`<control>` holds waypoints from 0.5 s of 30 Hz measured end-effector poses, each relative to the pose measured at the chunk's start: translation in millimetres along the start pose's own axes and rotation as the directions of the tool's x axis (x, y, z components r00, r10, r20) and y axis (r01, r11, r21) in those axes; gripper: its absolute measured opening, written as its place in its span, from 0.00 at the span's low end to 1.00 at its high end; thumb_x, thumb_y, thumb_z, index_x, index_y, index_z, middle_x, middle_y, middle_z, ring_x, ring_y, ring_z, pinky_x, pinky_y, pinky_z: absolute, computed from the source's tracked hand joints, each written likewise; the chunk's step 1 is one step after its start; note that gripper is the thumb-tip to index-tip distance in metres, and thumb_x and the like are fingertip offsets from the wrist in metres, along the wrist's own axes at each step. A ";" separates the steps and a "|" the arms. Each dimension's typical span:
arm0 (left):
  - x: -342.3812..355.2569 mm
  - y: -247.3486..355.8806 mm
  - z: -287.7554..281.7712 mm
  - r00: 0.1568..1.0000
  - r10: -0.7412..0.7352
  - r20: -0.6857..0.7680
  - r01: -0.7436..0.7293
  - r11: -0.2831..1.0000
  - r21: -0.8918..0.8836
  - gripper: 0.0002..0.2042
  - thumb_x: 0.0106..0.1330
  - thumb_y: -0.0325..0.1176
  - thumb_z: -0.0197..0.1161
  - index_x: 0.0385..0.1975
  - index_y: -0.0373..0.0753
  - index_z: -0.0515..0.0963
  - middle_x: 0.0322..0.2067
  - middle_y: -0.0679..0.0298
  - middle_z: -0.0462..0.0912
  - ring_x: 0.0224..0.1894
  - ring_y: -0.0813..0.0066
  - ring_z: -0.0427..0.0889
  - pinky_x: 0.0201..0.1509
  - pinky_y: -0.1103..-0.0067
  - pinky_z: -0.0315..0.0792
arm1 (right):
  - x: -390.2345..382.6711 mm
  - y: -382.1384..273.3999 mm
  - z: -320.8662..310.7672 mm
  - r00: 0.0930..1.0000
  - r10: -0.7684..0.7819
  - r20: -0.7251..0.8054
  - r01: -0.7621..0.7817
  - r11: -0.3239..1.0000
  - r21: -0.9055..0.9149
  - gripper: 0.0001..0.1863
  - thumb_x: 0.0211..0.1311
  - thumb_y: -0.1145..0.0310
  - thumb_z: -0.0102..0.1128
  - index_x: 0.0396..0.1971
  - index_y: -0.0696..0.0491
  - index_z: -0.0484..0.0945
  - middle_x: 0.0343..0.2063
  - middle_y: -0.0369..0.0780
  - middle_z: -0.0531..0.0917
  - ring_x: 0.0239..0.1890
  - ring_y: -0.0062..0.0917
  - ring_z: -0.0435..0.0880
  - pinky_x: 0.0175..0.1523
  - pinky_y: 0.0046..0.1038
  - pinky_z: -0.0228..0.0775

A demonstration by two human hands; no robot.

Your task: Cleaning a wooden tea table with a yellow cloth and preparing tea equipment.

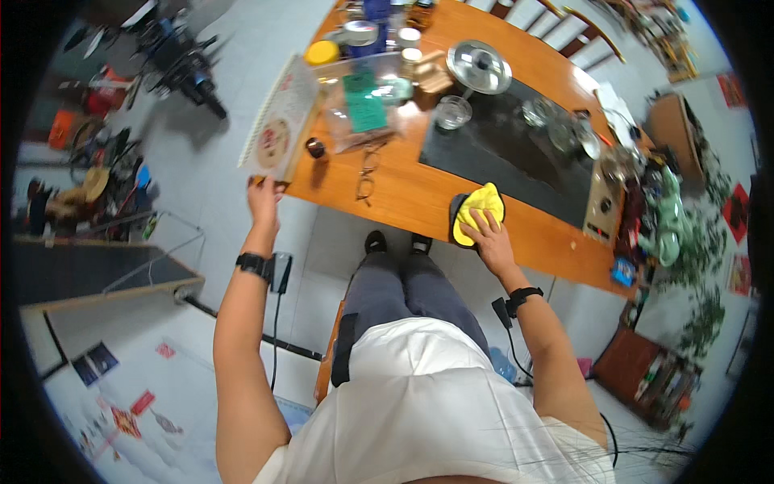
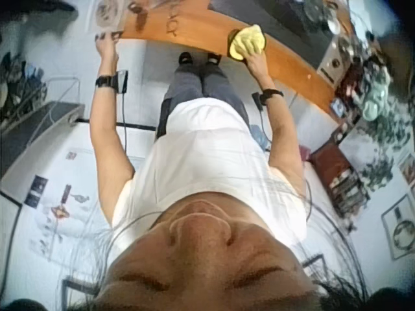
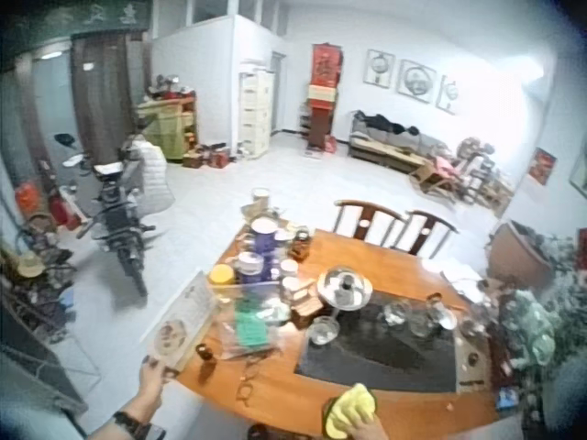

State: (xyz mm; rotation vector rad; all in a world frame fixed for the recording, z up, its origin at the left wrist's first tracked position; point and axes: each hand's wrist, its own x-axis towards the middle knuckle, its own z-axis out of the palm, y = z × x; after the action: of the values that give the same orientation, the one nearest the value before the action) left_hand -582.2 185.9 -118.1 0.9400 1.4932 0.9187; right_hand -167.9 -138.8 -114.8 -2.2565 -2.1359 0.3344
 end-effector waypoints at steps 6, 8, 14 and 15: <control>-42.4 -23.2 -14.4 1.000 -0.003 0.021 -0.001 0.983 0.185 0.25 0.67 0.35 0.57 0.61 0.35 0.59 0.43 0.61 0.74 0.33 0.75 0.77 0.33 0.82 0.71 | -82.6 49.4 24.2 0.870 0.424 -0.253 -0.427 0.903 0.044 0.30 0.49 0.76 0.55 0.56 0.37 0.74 0.66 0.38 0.64 0.65 0.44 0.63 0.57 0.41 0.65; -53.8 -31.4 -16.0 0.989 0.107 0.099 -0.135 0.927 0.351 0.20 0.68 0.35 0.56 0.57 0.36 0.66 0.44 0.62 0.74 0.35 0.75 0.77 0.35 0.82 0.70 | -69.0 42.0 30.3 0.791 0.556 -0.255 -0.560 0.826 0.063 0.32 0.48 0.74 0.56 0.57 0.36 0.73 0.67 0.37 0.62 0.66 0.43 0.62 0.58 0.44 0.64; -104.0 -8.2 71.2 0.831 0.275 0.485 -0.529 0.660 0.533 0.13 0.66 0.32 0.59 0.47 0.33 0.74 0.41 0.59 0.77 0.39 0.73 0.76 0.39 0.78 0.72 | -0.5 14.3 33.6 0.914 0.386 -0.127 -0.368 0.919 0.143 0.30 0.53 0.70 0.54 0.59 0.35 0.71 0.69 0.35 0.59 0.69 0.41 0.57 0.61 0.57 0.54; -112.8 -2.6 94.2 0.767 0.276 0.580 -0.607 0.607 0.513 0.14 0.65 0.31 0.59 0.47 0.33 0.74 0.43 0.57 0.77 0.41 0.69 0.77 0.42 0.77 0.72 | 7.6 5.7 34.1 0.932 0.320 -0.171 -0.300 0.945 0.134 0.29 0.53 0.69 0.54 0.58 0.35 0.71 0.68 0.34 0.59 0.69 0.41 0.57 0.62 0.58 0.53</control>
State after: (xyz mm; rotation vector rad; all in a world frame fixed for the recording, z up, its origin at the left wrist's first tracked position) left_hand -478.5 86.3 -87.8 2.0233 1.1818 0.3988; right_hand -167.6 -136.2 -150.1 -2.4503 -1.6316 0.2181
